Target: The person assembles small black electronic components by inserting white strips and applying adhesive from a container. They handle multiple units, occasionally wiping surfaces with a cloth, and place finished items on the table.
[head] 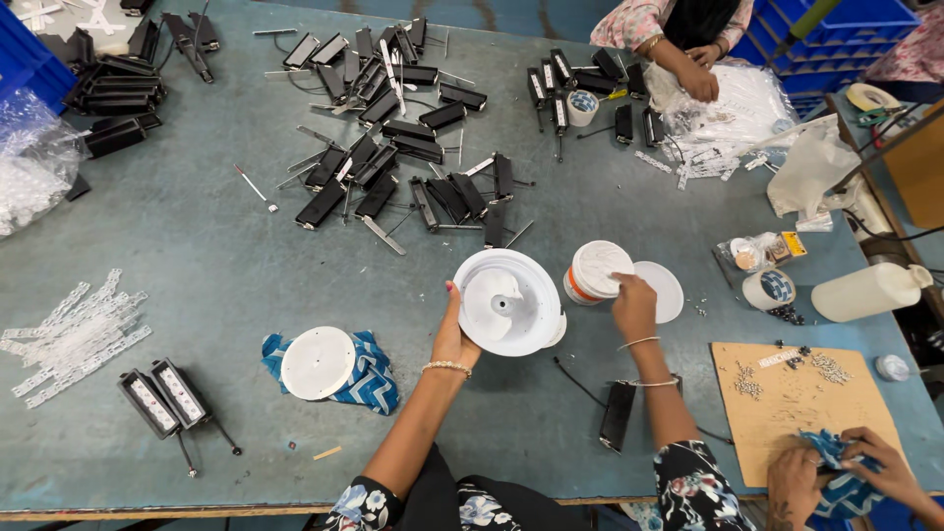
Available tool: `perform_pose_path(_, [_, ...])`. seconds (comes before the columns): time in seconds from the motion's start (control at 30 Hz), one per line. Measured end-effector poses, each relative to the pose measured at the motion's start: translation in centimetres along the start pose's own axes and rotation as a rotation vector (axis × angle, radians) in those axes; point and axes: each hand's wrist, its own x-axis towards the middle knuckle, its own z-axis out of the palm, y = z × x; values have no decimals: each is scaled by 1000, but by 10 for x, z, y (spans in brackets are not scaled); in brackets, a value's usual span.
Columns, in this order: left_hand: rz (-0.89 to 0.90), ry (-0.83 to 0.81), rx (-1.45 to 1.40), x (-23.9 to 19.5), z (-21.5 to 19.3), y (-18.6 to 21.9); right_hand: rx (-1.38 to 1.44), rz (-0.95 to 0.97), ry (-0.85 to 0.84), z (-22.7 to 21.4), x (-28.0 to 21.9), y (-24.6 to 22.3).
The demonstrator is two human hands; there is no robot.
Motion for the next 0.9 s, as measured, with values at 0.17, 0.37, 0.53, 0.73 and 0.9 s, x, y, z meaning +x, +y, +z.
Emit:
perform_pose_path(0.17, [-17,31,12,-6,3,4,-372,-116,-72,5,-25,-34])
perform_pose_path(0.37, [6,-4,32,-8,2,9,-299,-25,-140,-13,-19,-36])
perform_pose_path(0.53, [-4,1,33,-9,3,7,180,291,-172,-18,-4,1])
perform_pose_path(0.73, [-16,76,31,-12,5,7,912,695,-141,-23,10,24])
perform_pose_path(0.9, [7,34,81,-13,8,11,1148,973,-170,-57,21,-13])
